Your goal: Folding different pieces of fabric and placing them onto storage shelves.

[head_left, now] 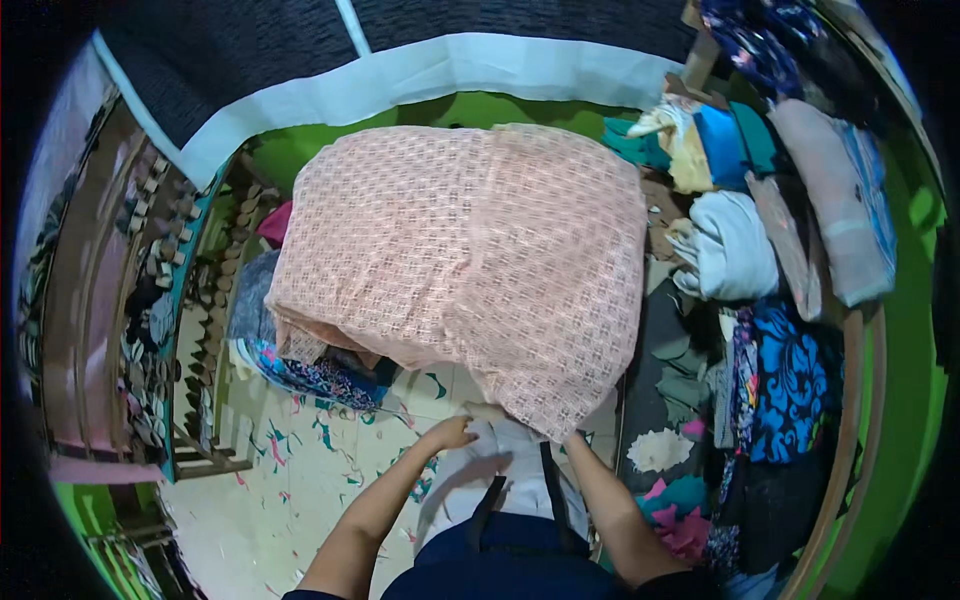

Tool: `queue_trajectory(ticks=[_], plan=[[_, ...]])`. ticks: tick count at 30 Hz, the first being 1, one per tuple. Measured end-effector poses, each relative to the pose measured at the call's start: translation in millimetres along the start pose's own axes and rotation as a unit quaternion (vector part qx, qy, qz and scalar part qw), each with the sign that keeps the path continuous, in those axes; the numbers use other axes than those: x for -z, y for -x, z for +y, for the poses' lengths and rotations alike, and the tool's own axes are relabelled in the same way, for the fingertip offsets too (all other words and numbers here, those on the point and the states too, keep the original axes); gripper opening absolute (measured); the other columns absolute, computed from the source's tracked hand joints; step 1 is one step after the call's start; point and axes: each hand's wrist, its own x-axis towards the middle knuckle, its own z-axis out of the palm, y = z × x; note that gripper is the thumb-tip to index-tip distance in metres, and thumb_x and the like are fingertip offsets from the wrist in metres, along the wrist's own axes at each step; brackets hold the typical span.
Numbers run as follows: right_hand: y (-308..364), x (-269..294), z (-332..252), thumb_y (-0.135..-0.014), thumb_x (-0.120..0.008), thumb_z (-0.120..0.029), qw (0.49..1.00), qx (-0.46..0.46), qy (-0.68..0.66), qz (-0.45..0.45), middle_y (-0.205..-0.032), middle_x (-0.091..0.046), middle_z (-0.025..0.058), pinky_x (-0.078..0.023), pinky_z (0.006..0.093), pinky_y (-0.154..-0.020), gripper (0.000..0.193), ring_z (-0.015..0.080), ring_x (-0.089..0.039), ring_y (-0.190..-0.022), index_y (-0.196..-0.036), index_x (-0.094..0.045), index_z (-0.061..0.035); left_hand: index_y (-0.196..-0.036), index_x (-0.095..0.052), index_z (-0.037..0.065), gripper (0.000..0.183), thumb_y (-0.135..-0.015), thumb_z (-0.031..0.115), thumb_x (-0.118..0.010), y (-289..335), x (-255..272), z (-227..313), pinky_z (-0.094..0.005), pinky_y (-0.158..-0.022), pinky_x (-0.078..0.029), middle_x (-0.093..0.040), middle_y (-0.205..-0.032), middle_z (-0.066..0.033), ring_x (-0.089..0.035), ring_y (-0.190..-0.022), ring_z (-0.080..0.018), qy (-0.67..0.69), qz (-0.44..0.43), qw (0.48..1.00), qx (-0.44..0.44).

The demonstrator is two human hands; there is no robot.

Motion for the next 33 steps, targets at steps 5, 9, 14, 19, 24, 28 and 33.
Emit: queue_trajectory(ticks=[5,9,14,19,24,28,33], plan=[[-31,-36,2,-0.076,-0.061,-0.023,0.996,-0.026,-0.084,0.014,-0.098,-0.057,0.0162,-0.046,0.0323,-0.074,0.039,0.0243,-0.057,-0.089,-0.104,-0.053,0.0034,-0.115,-0.047,-0.002,0.054,-0.074,0.031,-0.059,19,-15,-54,-0.0364,-0.086,-0.043,-0.056,-0.107,-0.022,-0.054,-0.1,-0.0321,0.1,0.027,0.989,0.105],[-67,-55,8,-0.076,-0.061,-0.021,0.986,-0.052,-0.154,0.044,-0.097,-0.057,0.0156,-0.046,0.032,-0.074,0.037,0.024,-0.057,-0.088,-0.104,-0.053,0.0037,-0.116,-0.046,-0.002,0.054,-0.074,0.03,-0.058,20,-27,-101,-0.0371,-0.085,-0.043,-0.056,-0.106,-0.0219,-0.055,-0.098,-0.033,0.137,0.066,0.977,0.152],[-59,-74,78,-0.076,-0.061,-0.018,0.961,-0.099,-0.245,0.087,-0.096,-0.057,0.0148,-0.046,0.0316,-0.074,0.036,0.0236,-0.057,-0.088,-0.103,-0.054,0.0041,-0.118,-0.042,-0.001,0.05,-0.078,0.026,-0.054,2,-42,-140,-0.0379,-0.086,-0.042,-0.053,-0.11,-0.0193,-0.053,-0.1,-0.031,0.188,0.13,0.966,0.122],[-9,-137,104,-0.076,-0.06,-0.016,0.911,-0.153,-0.353,0.149,-0.096,-0.057,0.0141,-0.046,0.0311,-0.073,0.034,0.0232,-0.057,-0.087,-0.102,-0.054,0.0045,-0.121,-0.039,0.0,0.057,-0.074,0.028,-0.059,21,-42,-139,-0.0376,-0.089,-0.04,-0.047,-0.117,-0.0203,-0.049,-0.105,-0.032,0.096,0.185,0.978,0.022],[68,-159,62,-0.076,-0.056,-0.009,0.837,-0.068,-0.539,0.069,-0.107,-0.054,0.0133,-0.044,0.0304,-0.081,0.039,0.0234,-0.055,-0.095,-0.112,-0.048,0.0034,-0.129,-0.028,0.0,0.081,-0.067,0.036,-0.066,64,-52,-98,-0.0414,-0.094,-0.035,-0.037,-0.127,-0.0221,-0.039,-0.115,-0.0343,0.033,0.183,0.978,-0.096],[99,-158,10,-0.079,-0.049,-0.005,0.674,-0.041,-0.735,-0.07,-0.124,-0.043,0.017,-0.028,0.0415,-0.1,0.048,0.0302,-0.039,-0.117,-0.124,-0.036,0.0031,-0.135,-0.015,0.002,0.097,-0.062,0.036,-0.069,87,-65,-50,-0.0476,-0.096,-0.03,-0.023,-0.135,-0.0247,-0.026,-0.124,-0.0367,-0.041,0.261,0.956,-0.125],[121,-138,-36,-0.074,-0.051,-0.005,0.648,0.027,-0.753,-0.11,-0.13,-0.034,0.0224,-0.023,0.0446,-0.103,0.063,0.0342,-0.032,-0.122,-0.131,-0.024,0.003,-0.122,-0.04,0.006,0.063,-0.062,0.013,-0.059,97,-49,-41,-0.0428,-0.075,-0.044,-0.052,-0.107,-0.0215,-0.052,-0.097,-0.0354,0.084,0.327,0.939,-0.066]])
